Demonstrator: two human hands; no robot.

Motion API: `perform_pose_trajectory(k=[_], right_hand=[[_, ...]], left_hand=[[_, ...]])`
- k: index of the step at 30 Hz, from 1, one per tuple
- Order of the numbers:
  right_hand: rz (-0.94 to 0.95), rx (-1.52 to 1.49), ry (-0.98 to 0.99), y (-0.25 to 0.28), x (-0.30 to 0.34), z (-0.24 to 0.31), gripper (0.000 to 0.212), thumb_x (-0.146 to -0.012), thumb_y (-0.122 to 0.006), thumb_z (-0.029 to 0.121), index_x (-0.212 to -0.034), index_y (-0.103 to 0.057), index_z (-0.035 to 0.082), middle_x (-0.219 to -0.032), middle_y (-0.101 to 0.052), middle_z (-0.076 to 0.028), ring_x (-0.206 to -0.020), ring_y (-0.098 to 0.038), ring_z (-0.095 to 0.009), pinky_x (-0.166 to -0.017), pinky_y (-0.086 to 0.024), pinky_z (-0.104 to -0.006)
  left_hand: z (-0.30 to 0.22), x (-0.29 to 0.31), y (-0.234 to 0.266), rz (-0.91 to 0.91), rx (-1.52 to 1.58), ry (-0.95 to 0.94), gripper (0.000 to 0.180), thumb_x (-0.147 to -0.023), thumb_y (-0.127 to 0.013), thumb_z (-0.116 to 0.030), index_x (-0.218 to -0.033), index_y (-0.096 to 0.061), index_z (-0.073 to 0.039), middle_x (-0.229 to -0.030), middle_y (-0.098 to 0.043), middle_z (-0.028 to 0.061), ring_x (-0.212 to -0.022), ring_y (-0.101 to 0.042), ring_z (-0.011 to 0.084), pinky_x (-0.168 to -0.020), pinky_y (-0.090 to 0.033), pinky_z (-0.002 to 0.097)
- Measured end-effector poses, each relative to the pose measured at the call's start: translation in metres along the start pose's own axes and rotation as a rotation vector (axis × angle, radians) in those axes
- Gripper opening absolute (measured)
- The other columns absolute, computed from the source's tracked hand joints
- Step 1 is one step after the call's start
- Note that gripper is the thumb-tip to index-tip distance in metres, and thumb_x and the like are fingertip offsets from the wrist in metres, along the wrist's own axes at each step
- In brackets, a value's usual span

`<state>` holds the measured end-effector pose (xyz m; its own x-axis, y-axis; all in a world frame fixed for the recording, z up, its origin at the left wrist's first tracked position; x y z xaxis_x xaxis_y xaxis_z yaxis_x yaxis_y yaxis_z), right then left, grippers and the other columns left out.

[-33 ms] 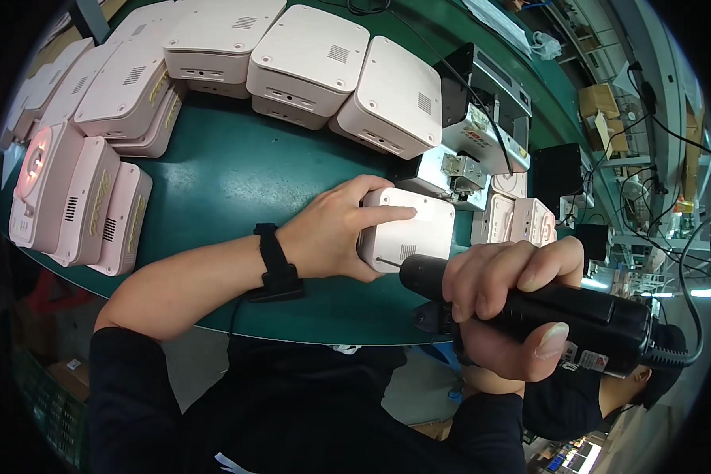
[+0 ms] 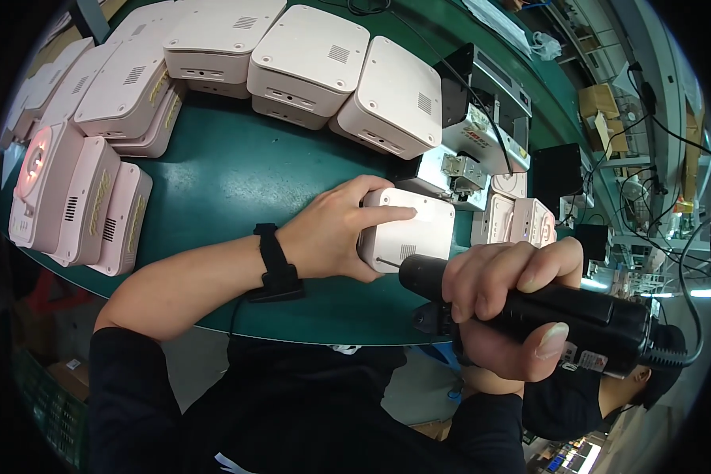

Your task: The person picks up a pink electronic device, turns it over, and uses a power screwdriver to drive screws into the back panel before setting it aside and repeating the process.

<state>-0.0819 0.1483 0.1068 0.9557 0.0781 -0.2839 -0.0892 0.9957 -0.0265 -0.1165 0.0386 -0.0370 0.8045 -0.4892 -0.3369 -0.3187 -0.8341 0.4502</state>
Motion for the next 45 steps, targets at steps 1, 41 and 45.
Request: perform_pose_trajectory(k=[1,41,45], right_hand=[[-0.002,0.010,0.000,0.000,0.001,0.000,0.055,-0.083,-0.067,0.055,-0.096,-0.037,0.011,-0.063,-0.049,-0.003,-0.045,-0.050,-0.016,-0.050,-0.047,-0.0341],[-0.218,-0.405,0.231,0.211,0.261,0.036,0.031,-0.080,-0.072,0.007,-0.101,-0.053,-0.006,-0.069,-0.059,-0.012,-0.058,-0.057,-0.020,-0.054,-0.049,-0.0341],[-0.256,-0.399,0.271,0.210,0.273,0.044,0.031,-0.080,-0.071,0.002,-0.103,-0.051,-0.004,-0.067,-0.058,-0.009,-0.059,-0.056,-0.018,-0.055,-0.047,-0.0308]], left_hand=[[0.000,0.000,0.000,-0.002,0.000,0.000,0.080,-0.054,-0.088,-0.014,-0.130,-0.062,-0.021,-0.134,-0.048,0.0155,-0.113,-0.058,0.0320,-0.093,-0.053,0.0392],[-0.172,-0.220,-0.418,0.857,1.311,1.055,0.073,-0.097,-0.023,-0.069,-0.143,-0.045,-0.017,-0.140,-0.050,0.0191,-0.120,-0.051,0.0495,-0.093,-0.054,0.0531],[-0.160,-0.220,-0.487,0.845,1.271,1.188,0.081,-0.094,-0.017,-0.074,-0.144,-0.043,-0.017,-0.138,-0.050,0.0224,-0.115,-0.052,0.0542,-0.082,-0.057,0.0555]])
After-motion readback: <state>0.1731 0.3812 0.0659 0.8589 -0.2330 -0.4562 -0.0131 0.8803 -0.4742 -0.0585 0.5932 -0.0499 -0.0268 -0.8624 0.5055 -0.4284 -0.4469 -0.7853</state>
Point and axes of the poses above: each hand's wrist, its own x-axis away from the middle knuckle, its own y-axis out of the back of the hand, z = x × y, the point moved 8 cm from there along -x, towards the middle knuckle
